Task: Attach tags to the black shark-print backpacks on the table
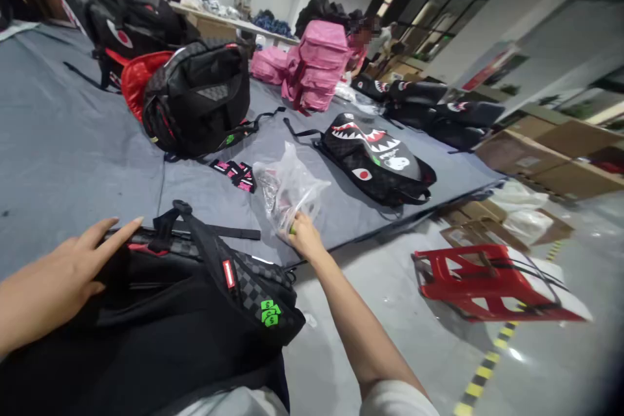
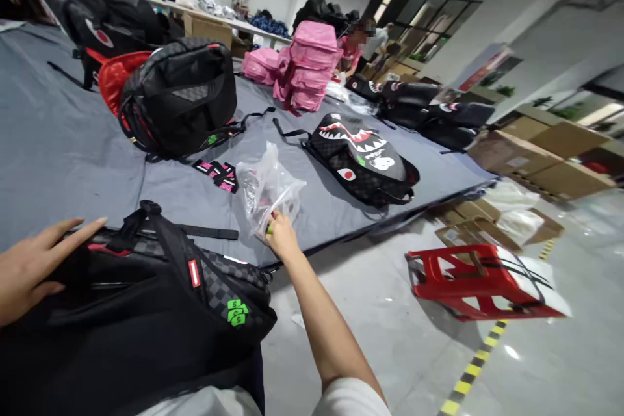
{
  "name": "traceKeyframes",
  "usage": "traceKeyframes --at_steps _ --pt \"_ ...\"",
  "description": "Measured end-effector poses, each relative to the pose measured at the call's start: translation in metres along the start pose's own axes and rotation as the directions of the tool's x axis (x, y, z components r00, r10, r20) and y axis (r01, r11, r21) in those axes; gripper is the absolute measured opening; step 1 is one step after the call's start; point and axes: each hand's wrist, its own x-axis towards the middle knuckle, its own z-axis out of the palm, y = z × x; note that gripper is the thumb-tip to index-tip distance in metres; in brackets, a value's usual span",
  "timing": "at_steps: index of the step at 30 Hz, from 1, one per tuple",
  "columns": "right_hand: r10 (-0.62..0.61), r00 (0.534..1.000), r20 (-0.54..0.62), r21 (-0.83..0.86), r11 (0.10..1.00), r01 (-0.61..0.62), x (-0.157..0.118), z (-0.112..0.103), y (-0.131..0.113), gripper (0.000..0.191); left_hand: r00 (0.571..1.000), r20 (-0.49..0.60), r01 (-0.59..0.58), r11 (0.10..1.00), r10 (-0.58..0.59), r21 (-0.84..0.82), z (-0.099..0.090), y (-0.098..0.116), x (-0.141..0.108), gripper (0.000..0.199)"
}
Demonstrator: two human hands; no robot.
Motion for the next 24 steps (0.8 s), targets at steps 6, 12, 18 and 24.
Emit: traceKeyframes --at_steps 6,12,18,24 --pt "0.039 0.99 0.135 -0.143 0.99 -0.02 0.0 0.011 -0.013 0.044 0.993 -0.103 -0.053 0.998 0.05 -0.026 0.013 -0.007 0.003 0.087" --pt "0.058 0.982 0.179 -0.153 0.988 -0.03 -0.004 0.011 -0.012 0.04 0.996 0.076 0.054 0.997 -0.05 -0.061 -0.014 0.011 0.003 0.085" --pt "0.056 0.993 0.103 -0.093 0.995 -0.046 -0.009 -0.006 -0.005 0.054 0.991 0.122 0.067 0.995 -0.058 -0.072 -0.028 0.021 0.0 0.084" --pt "0.227 0.969 -0.092 0.013 0.974 -0.227 -0.025 -0.042 -0.008 0.04 0.998 0.066 0.021 0.997 -0.016 -0.076 -0.021 0.017 0.0 0.081"
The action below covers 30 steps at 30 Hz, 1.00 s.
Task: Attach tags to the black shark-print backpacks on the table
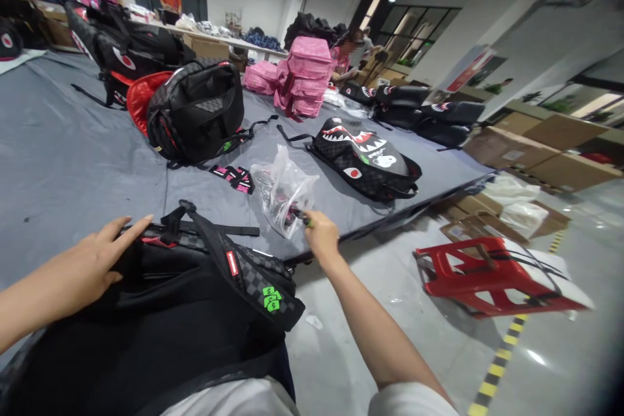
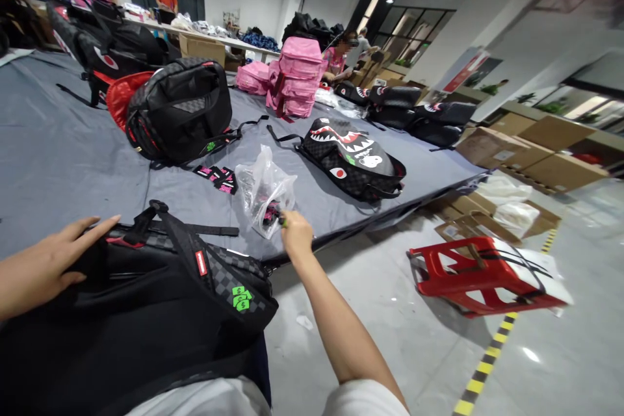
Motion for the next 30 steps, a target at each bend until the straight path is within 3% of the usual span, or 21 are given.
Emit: traceKeyframes --at_steps 2,4,6,8,10,13,15,17,19,20,21,23,25,26,27,29,30 --pt "0.143 0.985 -0.096 0.209 0.971 -0.12 -0.007 -0.025 -0.009 0.032 0.999 -0.042 -0.024 1.0 0.024 0.008 0.0 0.001 0.0 0.08" --pt "0.231 0.973 -0.029 0.513 0.839 -0.184 -0.015 -0.052 -0.027 0.034 0.995 -0.096 -0.035 0.999 0.038 0.032 -0.003 0.008 -0.001 0.076" --pt "0.135 0.98 0.144 0.684 0.702 -0.198 -0.024 -0.075 -0.054 0.034 0.979 -0.201 -0.026 0.997 0.04 0.068 -0.011 0.022 -0.004 0.068" --pt "-0.029 0.966 0.258 0.736 0.653 -0.178 -0.033 -0.09 -0.086 0.027 0.924 -0.375 -0.056 0.997 0.071 0.051 -0.022 0.044 -0.01 0.056" --pt "-0.171 0.943 0.286 0.768 0.63 -0.118 -0.043 -0.096 -0.118 0.02 0.84 -0.526 -0.184 0.982 0.131 -0.049 -0.032 0.071 -0.016 0.048" --pt "-0.362 0.902 0.236 0.832 0.555 0.005 -0.053 -0.095 -0.152 0.012 0.74 -0.62 -0.459 0.87 0.261 -0.181 -0.036 0.103 -0.023 0.029" --pt "-0.395 0.891 0.222 0.883 0.469 -0.012 -0.056 -0.092 -0.164 0.016 0.62 -0.724 -0.539 0.835 0.304 -0.111 -0.031 0.111 -0.026 0.015" --pt "-0.377 0.864 0.333 0.907 0.377 -0.186 -0.054 -0.088 -0.167 0.032 0.425 -0.841 -0.521 0.85 0.334 0.074 -0.024 0.108 -0.029 0.013" --pt "-0.392 0.771 0.501 0.859 0.333 -0.389 -0.052 -0.083 -0.169 0.042 0.261 -0.878 -0.465 0.849 0.402 0.251 -0.016 0.1 -0.032 0.009" --pt "-0.415 0.709 0.571 0.819 0.35 -0.455 -0.051 -0.082 -0.171 0.045 0.217 -0.866 -0.453 0.832 0.451 0.319 -0.011 0.096 -0.033 0.008" --pt "-0.435 0.648 0.625 0.78 0.388 -0.491 -0.05 -0.08 -0.173 0.046 0.2 -0.848 -0.445 0.817 0.491 0.368 -0.007 0.092 -0.034 0.007" --pt "-0.461 0.551 0.695 0.718 0.485 -0.5 -0.05 -0.078 -0.181 0.043 0.207 -0.817 -0.433 0.799 0.538 0.416 0.001 0.086 -0.036 0.008" --pt "-0.487 0.52 0.701 0.708 0.562 -0.427 -0.048 -0.077 -0.19 0.036 0.264 -0.804 -0.434 0.81 0.532 0.394 0.007 0.079 -0.041 0.014" --pt "-0.496 0.56 0.663 0.731 0.589 -0.344 -0.046 -0.076 -0.195 0.033 0.305 -0.815 -0.424 0.836 0.493 0.347 0.01 0.075 -0.044 0.018" --pt "-0.495 0.643 0.584 0.761 0.609 -0.223 -0.043 -0.074 -0.198 0.029 0.358 -0.837 -0.394 0.879 0.414 0.267 0.012 0.071 -0.049 0.026" --pt "-0.478 0.809 0.341 0.758 0.649 0.064 -0.036 -0.07 -0.205 0.022 0.486 -0.861 -0.275 0.961 0.15 0.013 0.016 0.06 -0.061 0.047" --pt "-0.483 0.847 0.224 0.727 0.661 0.184 -0.033 -0.066 -0.208 0.02 0.554 -0.833 -0.198 0.971 -0.004 -0.136 0.019 0.055 -0.067 0.055"
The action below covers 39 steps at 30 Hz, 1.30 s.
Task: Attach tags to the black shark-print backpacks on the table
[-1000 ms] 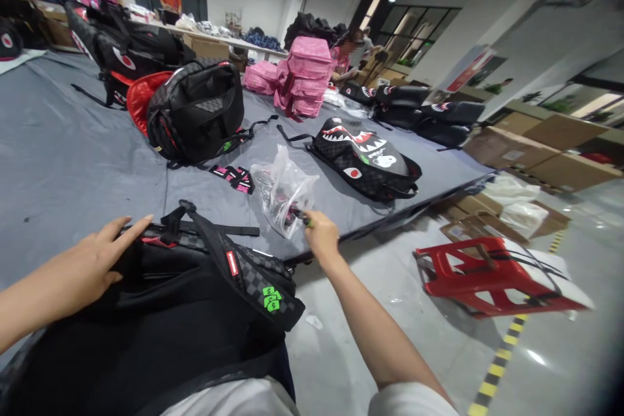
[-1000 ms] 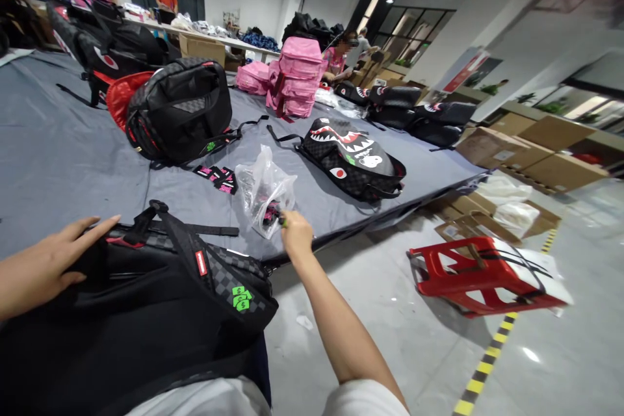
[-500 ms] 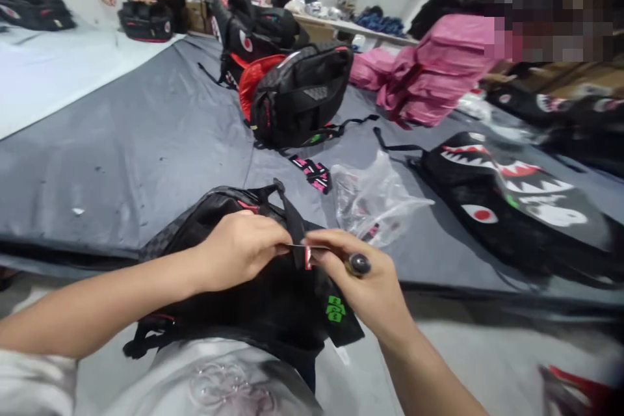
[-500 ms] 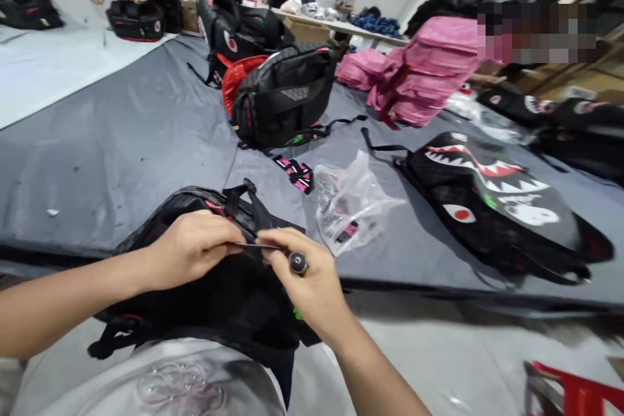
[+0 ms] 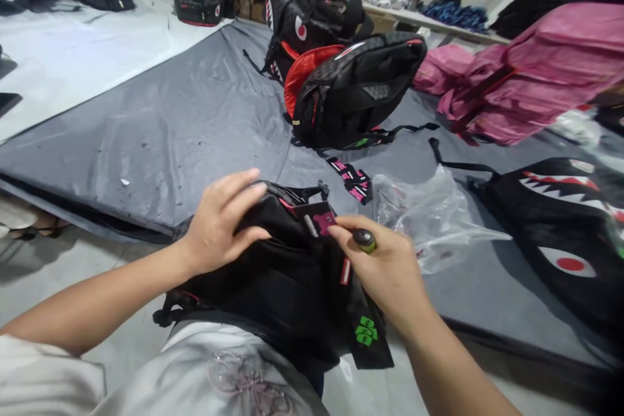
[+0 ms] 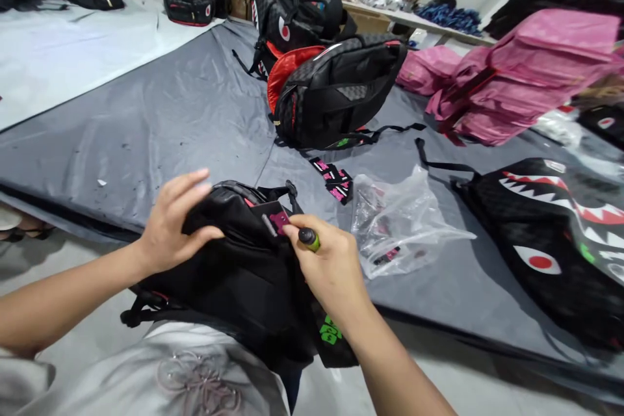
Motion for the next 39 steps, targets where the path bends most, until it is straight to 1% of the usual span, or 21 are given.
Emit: traceKeyframes --at_steps 1,2,3,5,6,8,10,15,19,20,21,23,24,26,28,30,32,33,35,37,39 --pt "-0.072 0.997 -0.038 -0.064 0.996 0.069 0.005 0.003 0.001 0.018 0.987 0.053 0.155 0.988 -0.154 -0.017 -0.004 -0.004 -0.006 0.059" --pt "-0.123 0.992 -0.019 -0.105 0.987 0.12 0.009 0.007 0.002 0.018 0.954 0.125 0.277 0.96 -0.271 -0.033 -0.008 -0.008 -0.013 0.061" --pt "-0.154 0.987 0.045 -0.132 0.978 0.159 0.013 0.013 0.002 0.019 0.917 0.204 0.358 0.933 -0.343 -0.043 -0.01 -0.012 -0.019 0.063" --pt "-0.161 0.963 0.215 -0.208 0.956 0.207 0.019 0.025 0.0 0.022 0.867 0.306 0.428 0.902 -0.393 -0.056 -0.01 -0.017 -0.031 0.069" --pt "-0.134 0.943 0.305 -0.273 0.936 0.222 0.021 0.032 -0.002 0.024 0.862 0.323 0.431 0.9 -0.39 -0.063 -0.009 -0.018 -0.036 0.073" --pt "-0.046 0.888 0.457 -0.42 0.869 0.26 0.023 0.046 -0.008 0.027 0.876 0.313 0.408 0.91 -0.366 -0.077 -0.006 -0.02 -0.042 0.076" --pt "0.031 0.826 0.562 -0.528 0.783 0.329 0.025 0.059 -0.014 0.029 0.895 0.284 0.38 0.921 -0.344 -0.083 -0.003 -0.022 -0.044 0.075" --pt "0.083 0.734 0.674 -0.632 0.579 0.515 0.028 0.076 -0.026 0.028 0.911 0.256 0.352 0.933 -0.322 -0.078 0.001 -0.026 -0.044 0.074" --pt "0.075 0.648 0.758 -0.577 0.541 0.612 0.034 0.074 -0.032 0.024 0.907 0.261 0.359 0.931 -0.331 -0.066 0.001 -0.031 -0.046 0.075" --pt "0.057 0.654 0.754 -0.574 0.541 0.614 0.036 0.073 -0.034 0.024 0.906 0.265 0.36 0.931 -0.331 -0.066 0.0 -0.031 -0.046 0.075" --pt "0.023 0.679 0.733 -0.577 0.55 0.604 0.038 0.072 -0.036 0.024 0.904 0.27 0.361 0.93 -0.331 -0.071 -0.001 -0.032 -0.046 0.075" --pt "-0.073 0.73 0.68 -0.55 0.608 0.573 0.042 0.077 -0.042 0.025 0.897 0.28 0.377 0.923 -0.342 -0.081 -0.003 -0.032 -0.048 0.076" --pt "-0.126 0.738 0.663 -0.507 0.649 0.567 0.044 0.082 -0.045 0.025 0.889 0.286 0.394 0.916 -0.358 -0.08 -0.004 -0.033 -0.049 0.077" --pt "-0.219 0.715 0.664 -0.392 0.712 0.582 0.05 0.096 -0.048 0.022 0.861 0.306 0.442 0.895 -0.406 -0.056 -0.006 -0.036 -0.053 0.079" --pt "-0.273 0.692 0.668 -0.331 0.724 0.605 0.057 0.108 -0.048 0.019 0.838 0.315 0.477 0.879 -0.445 -0.027 -0.005 -0.041 -0.057 0.079" --pt "-0.304 0.679 0.669 -0.332 0.694 0.638 0.062 0.111 -0.045 0.02 0.827 0.318 0.493 0.87 -0.464 -0.011 -0.005 -0.045 -0.058 0.08" --pt "-0.327 0.651 0.685 -0.351 0.635 0.688 0.059 0.103 -0.042 0.019 0.816 0.326 0.507 0.862 -0.478 -0.005 -0.006 -0.046 -0.056 0.084" --pt "-0.31 0.638 0.704 -0.373 0.604 0.705 0.055 0.096 -0.039 0.018 0.8 0.338 0.523 0.852 -0.496 0.012 -0.007 -0.046 -0.054 0.085" --pt "-0.168 0.635 0.754 -0.454 0.566 0.688 0.043 0.076 -0.032 0.019 0.746 0.366 0.569 0.818 -0.557 0.083 -0.009 -0.045 -0.048 0.086" --pt "0.022 0.666 0.745 -0.567 0.546 0.617 0.029 0.052 -0.023 0.019 0.671 0.414 0.61 0.775 -0.615 0.164 -0.009 -0.045 -0.041 0.081" --pt "0.102 0.724 0.682 -0.649 0.54 0.535 0.016 0.025 -0.013 0.021 0.611 0.475 0.63 0.752 -0.633 0.193 -0.008 -0.045 -0.034 0.072"
